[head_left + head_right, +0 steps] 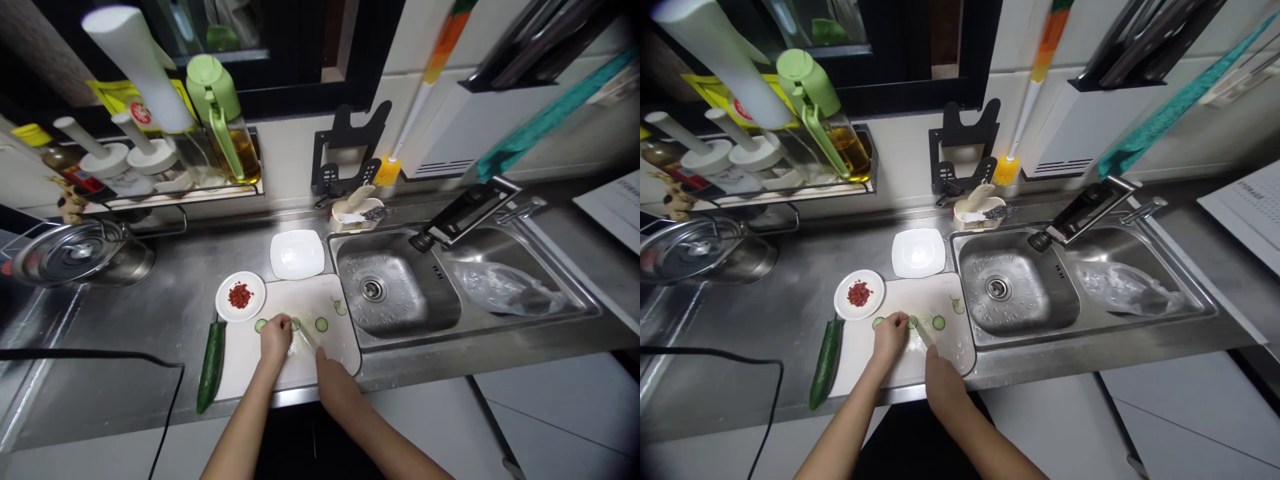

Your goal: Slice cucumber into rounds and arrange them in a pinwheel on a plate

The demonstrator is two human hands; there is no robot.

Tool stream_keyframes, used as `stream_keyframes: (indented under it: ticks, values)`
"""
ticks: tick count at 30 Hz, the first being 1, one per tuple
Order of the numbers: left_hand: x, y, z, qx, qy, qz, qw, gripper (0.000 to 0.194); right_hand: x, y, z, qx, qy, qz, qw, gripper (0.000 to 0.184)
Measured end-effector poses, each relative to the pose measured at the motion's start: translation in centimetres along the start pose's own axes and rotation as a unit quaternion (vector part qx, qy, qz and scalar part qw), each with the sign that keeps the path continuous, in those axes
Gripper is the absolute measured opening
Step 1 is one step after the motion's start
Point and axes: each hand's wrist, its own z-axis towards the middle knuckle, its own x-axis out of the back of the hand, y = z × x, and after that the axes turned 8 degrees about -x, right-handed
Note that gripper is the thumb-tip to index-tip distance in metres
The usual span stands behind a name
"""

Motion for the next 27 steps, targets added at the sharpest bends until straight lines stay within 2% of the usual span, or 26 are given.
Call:
stream_keyframes:
  ticks: [10, 17, 22, 27]
  values:
    - [0.1, 0.0, 0.2, 0.005, -0.01, 0.006, 1.0, 0.016, -0.4, 0.0, -0.2, -0.001, 0.002, -0.006, 1.0, 0.053]
    - [0.2, 0.1, -0.2, -0.001, -0.012, -0.025, 1.0, 0.018, -1.3, 1.7, -1.0, -0.013, -0.02, -0.022, 0.999, 0.061]
    - [2.0, -0.3, -1.1, 0.018, 0.012, -0.06, 0.998, 0.022, -1.7, 2.3, -1.0, -0.017, -0.025, -0.023, 0.999, 0.063]
    - [4.5, -2.7, -1.4, 0.074, 0.055, -0.075, 0.993, 0.028, -1.7, 2.2, -1.0, -0.021, -0.024, -0.02, 0.999, 0.065]
